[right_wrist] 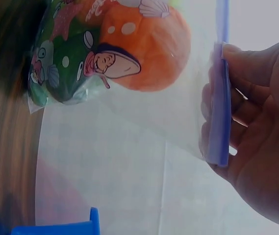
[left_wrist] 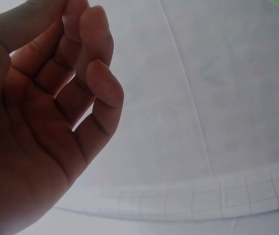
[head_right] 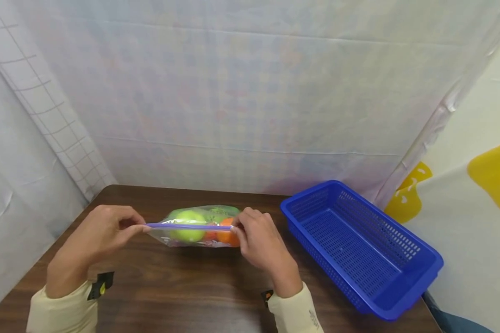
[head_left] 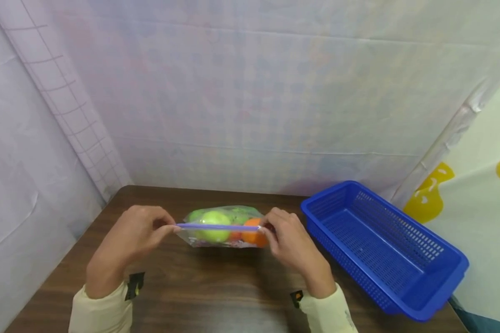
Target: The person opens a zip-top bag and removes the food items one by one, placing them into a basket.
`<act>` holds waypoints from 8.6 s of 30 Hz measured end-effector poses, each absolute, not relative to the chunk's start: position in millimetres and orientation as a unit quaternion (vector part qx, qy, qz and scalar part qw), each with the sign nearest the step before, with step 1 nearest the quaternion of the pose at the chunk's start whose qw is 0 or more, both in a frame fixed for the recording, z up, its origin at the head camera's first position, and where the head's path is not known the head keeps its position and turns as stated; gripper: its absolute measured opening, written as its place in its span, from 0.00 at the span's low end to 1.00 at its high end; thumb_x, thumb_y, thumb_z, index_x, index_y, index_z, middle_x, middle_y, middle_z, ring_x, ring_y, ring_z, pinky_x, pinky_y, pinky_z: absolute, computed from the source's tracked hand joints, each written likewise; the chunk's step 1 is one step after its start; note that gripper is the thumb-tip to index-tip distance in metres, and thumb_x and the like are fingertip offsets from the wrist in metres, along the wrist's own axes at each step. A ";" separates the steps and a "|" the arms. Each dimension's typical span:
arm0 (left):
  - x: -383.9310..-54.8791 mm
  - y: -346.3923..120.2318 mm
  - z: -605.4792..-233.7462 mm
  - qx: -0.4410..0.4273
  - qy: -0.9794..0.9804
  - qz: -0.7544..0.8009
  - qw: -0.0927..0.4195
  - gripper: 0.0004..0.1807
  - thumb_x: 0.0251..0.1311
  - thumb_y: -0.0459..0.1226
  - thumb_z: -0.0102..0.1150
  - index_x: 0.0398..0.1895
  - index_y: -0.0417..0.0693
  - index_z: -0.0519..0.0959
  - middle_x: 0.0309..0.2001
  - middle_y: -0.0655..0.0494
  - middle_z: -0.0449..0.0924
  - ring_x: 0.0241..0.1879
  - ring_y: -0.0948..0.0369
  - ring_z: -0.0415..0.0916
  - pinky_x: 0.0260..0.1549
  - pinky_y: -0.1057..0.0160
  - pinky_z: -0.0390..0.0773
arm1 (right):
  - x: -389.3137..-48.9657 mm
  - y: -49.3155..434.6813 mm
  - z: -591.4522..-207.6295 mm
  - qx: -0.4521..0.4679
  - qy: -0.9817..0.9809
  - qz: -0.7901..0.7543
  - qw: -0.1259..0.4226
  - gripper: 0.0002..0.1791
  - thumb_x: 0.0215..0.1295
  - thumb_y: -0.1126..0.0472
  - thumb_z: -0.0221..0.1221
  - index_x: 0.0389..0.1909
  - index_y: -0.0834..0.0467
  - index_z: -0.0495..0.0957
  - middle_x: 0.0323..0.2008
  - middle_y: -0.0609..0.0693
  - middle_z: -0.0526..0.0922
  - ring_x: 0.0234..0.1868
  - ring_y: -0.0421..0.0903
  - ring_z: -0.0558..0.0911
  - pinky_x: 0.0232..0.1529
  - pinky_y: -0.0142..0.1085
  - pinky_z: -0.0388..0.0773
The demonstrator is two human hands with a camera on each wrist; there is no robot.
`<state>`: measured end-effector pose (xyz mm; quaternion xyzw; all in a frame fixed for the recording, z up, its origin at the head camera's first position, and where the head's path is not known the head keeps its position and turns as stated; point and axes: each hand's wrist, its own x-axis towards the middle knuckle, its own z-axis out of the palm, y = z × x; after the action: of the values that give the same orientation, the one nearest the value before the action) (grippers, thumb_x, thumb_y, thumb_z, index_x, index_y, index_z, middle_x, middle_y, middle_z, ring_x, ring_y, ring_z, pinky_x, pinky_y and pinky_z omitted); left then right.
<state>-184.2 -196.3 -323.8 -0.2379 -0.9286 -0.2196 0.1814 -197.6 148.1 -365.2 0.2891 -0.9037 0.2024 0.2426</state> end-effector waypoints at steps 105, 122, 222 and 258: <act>-192.3 -96.6 -342.1 -0.300 -0.883 -0.195 0.305 0.05 0.53 0.35 0.71 0.24 0.48 0.83 0.18 0.63 0.73 0.16 0.70 0.61 0.16 0.72 0.64 | -152.6 126.5 -340.7 0.357 -0.884 0.217 0.211 0.04 0.63 0.61 0.67 0.38 0.54 0.82 0.34 0.43 0.84 0.27 0.35 0.79 0.29 0.25 0.76; -192.1 -96.6 -329.4 -0.286 -0.906 -0.200 0.239 0.04 0.57 0.37 0.72 0.27 0.50 0.85 0.18 0.65 0.71 0.17 0.70 0.62 0.17 0.70 0.64 | -157.6 64.8 -390.0 0.350 -0.927 0.044 0.128 0.23 0.55 0.55 0.73 0.50 0.57 0.82 0.50 0.48 0.82 0.49 0.42 0.81 0.53 0.32 0.80; -195.4 -113.6 -330.8 -0.268 -0.928 -0.213 0.147 0.05 0.61 0.41 0.68 0.34 0.51 0.87 0.18 0.68 0.72 0.16 0.70 0.63 0.17 0.69 0.66 | -118.8 126.1 -321.7 0.327 -0.907 0.138 0.228 0.36 0.47 0.51 0.78 0.59 0.50 0.77 0.58 0.45 0.79 0.58 0.44 0.79 0.54 0.38 0.81; -192.6 -113.3 -332.7 -0.260 -0.930 -0.219 0.137 0.04 0.60 0.40 0.67 0.32 0.51 0.87 0.17 0.69 0.72 0.17 0.69 0.65 0.20 0.68 0.68 | -212.5 243.6 -244.5 0.282 -0.946 0.029 0.155 0.34 0.52 0.57 0.74 0.59 0.59 0.71 0.52 0.57 0.75 0.43 0.53 0.79 0.41 0.47 0.81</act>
<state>-192.6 -113.3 -332.7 -0.2603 -0.9304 -0.2188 0.1367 -212.5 243.6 -244.5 0.2823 -0.9462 0.0294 0.1552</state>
